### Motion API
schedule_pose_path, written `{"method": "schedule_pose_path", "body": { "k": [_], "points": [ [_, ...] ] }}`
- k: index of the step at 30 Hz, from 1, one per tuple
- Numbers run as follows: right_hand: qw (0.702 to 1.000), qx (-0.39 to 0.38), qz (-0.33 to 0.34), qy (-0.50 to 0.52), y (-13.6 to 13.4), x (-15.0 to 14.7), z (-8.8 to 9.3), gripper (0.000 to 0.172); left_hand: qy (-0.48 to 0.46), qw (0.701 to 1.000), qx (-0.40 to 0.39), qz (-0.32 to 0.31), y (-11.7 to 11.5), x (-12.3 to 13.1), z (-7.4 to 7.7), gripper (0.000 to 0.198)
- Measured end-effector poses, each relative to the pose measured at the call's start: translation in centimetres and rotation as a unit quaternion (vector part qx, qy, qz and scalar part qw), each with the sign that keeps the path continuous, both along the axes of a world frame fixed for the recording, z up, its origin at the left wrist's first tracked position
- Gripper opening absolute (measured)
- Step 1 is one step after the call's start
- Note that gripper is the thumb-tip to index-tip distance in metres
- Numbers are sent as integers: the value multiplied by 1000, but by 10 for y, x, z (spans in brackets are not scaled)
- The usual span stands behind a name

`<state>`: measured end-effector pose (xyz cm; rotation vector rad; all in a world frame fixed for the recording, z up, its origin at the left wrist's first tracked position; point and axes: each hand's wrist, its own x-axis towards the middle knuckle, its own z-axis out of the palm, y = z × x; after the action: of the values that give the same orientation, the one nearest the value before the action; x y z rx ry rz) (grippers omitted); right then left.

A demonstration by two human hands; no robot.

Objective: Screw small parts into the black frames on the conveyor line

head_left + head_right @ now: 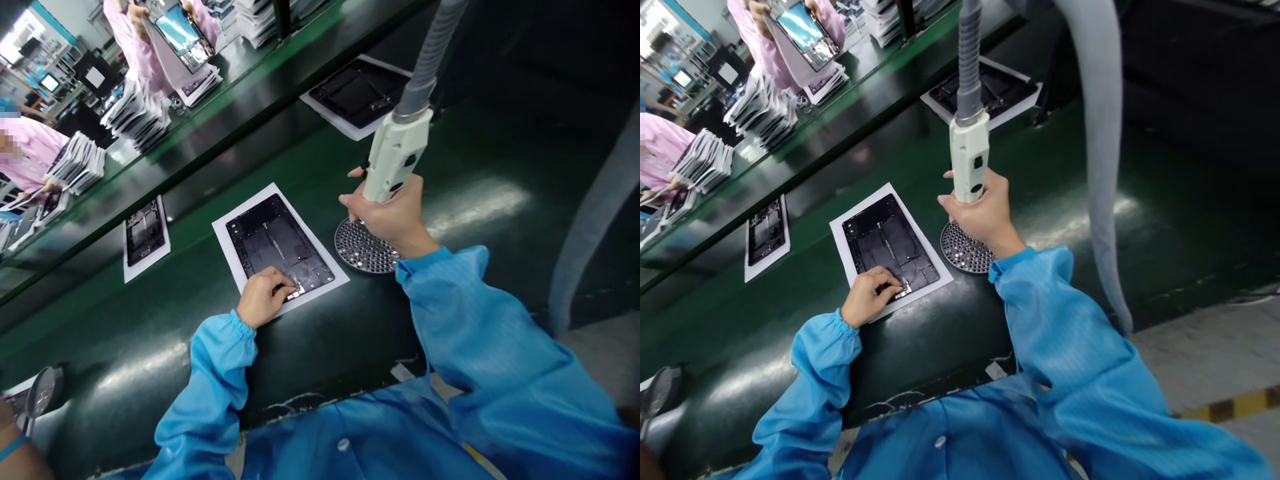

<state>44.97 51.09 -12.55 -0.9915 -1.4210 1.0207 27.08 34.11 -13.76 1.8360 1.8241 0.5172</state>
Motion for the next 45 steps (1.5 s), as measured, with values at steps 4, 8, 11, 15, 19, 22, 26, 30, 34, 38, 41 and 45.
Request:
{"method": "schedule_pose_path", "body": {
  "k": [4,8,11,15,19,22,26,30,34,38,41,45],
  "points": [
    [1000,3,3,5,0,0,-1,29,20,999,-29,-10,0,2,3,10],
    [1000,3,3,1,0,0,0,26,71,997,-4,30,-4,16,-2,12],
    [1000,-3,-1,0,-1,-1,1,26,98,995,20,27,-10,21,-4,18],
    [999,-19,5,29,-1,1,1,25,128,988,70,-58,-24,11,-2,25],
    [997,28,18,74,-5,2,6,22,162,977,127,-53,-29,4,-6,22],
    [991,52,43,118,-17,-3,11,21,166,977,136,-18,-18,6,-14,19],
    [988,20,100,120,-42,-20,10,20,154,979,132,24,0,10,-25,19],
    [990,33,132,32,-61,-41,2,23,125,983,127,36,7,11,-30,19],
    [988,30,150,19,-68,-54,-5,28,105,985,130,39,6,12,-30,17],
    [986,49,158,15,-70,-56,-11,32,96,986,126,43,6,13,-30,17],
    [985,43,166,2,-71,-56,-15,28,95,987,121,45,6,13,-30,17],
    [984,39,172,3,-73,-58,-19,20,98,987,124,41,6,13,-30,18]
  ]
}}
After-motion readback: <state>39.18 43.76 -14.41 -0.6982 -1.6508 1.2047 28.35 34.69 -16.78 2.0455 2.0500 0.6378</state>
